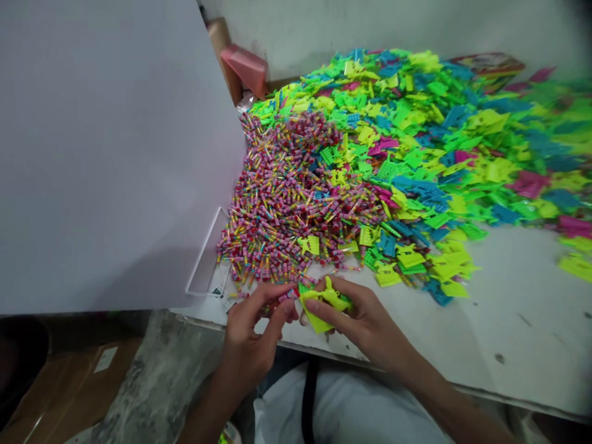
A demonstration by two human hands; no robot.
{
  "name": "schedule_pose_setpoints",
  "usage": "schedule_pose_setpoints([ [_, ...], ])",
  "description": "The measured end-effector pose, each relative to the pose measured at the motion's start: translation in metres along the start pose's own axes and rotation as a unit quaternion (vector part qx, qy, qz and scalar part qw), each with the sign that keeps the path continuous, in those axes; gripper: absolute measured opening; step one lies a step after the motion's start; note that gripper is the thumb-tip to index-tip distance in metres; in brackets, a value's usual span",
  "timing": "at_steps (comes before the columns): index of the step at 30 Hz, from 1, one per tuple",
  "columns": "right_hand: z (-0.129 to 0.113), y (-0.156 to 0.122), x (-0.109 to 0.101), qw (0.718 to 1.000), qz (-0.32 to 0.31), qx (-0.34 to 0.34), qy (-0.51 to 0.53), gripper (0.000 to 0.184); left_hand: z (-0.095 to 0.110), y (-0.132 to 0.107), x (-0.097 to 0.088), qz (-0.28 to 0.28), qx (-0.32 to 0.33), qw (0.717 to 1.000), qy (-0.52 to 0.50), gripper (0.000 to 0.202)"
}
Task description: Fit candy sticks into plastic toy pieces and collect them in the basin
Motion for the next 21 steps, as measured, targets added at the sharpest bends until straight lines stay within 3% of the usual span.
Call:
schedule_pose_setpoints([
  [12, 0.016, -0.002, 0.012, 1.000, 0.001, 0.002, -0.028, 0.031, 0.008, -0.012, -0.003, -0.048, 0.085, 0.974, 0.203, 0.018],
  [14, 0.031, 0.001, 0.015, 0.999, 0.007, 0.035, -0.007, 0.035, 0.010, -0.013, 0.003, -0.051, 0.116, 0.951, 0.284, 0.019],
  [18, 0.048, 0.005, 0.020, 0.996, 0.048, 0.064, 0.044, 0.039, 0.019, -0.021, 0.019, -0.017, 0.182, 0.846, 0.501, 0.038],
  [21, 0.047, 0.003, 0.021, 0.995, 0.085, 0.048, 0.037, 0.034, 0.020, -0.027, 0.022, 0.014, 0.189, 0.820, 0.541, 0.056],
])
Point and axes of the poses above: each hand's wrist, its own y-axis towards the middle knuckle, its own x-axis out of the palm, z = x × y, the point moved 10 cm from there along y, towards the middle knuckle, and after that the axes turned 2 degrees about y, right-handed, at the moved point
